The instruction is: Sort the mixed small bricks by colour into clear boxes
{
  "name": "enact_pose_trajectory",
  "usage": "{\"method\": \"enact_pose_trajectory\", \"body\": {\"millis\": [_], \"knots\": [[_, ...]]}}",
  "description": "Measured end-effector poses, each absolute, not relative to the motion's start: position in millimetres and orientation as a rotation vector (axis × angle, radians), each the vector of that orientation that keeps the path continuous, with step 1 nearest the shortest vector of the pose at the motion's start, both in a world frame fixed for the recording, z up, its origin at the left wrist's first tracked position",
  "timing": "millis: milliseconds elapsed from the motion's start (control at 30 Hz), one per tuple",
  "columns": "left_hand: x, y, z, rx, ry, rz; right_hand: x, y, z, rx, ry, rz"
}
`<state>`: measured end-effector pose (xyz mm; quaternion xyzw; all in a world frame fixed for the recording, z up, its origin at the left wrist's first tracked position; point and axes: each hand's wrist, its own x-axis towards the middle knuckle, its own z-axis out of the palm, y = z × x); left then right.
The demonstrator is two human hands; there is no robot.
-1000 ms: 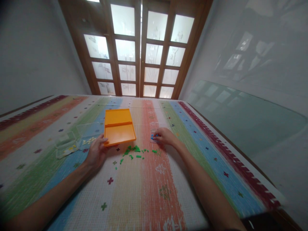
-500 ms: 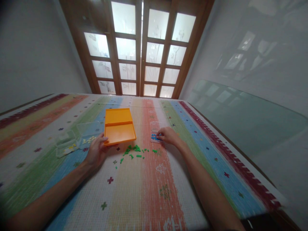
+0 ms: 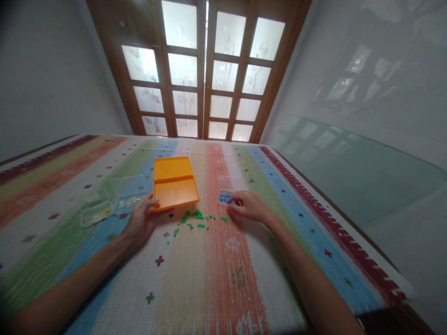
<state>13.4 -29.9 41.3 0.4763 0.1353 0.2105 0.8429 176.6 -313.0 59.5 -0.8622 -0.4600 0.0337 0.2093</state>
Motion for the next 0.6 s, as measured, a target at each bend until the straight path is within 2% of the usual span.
{"method": "enact_pose_trajectory", "body": {"millis": [200, 600], "knots": [[14.2, -31.9, 30.5, 0.985, 0.257, 0.343, 144.8, -310.6, 38.0, -2.337, -1.372, 0.161], [16.5, -35.4, 20.3, 0.984, 0.224, 0.297, 134.8, -302.9, 9.7, -2.268, -1.356, -0.087]]}}
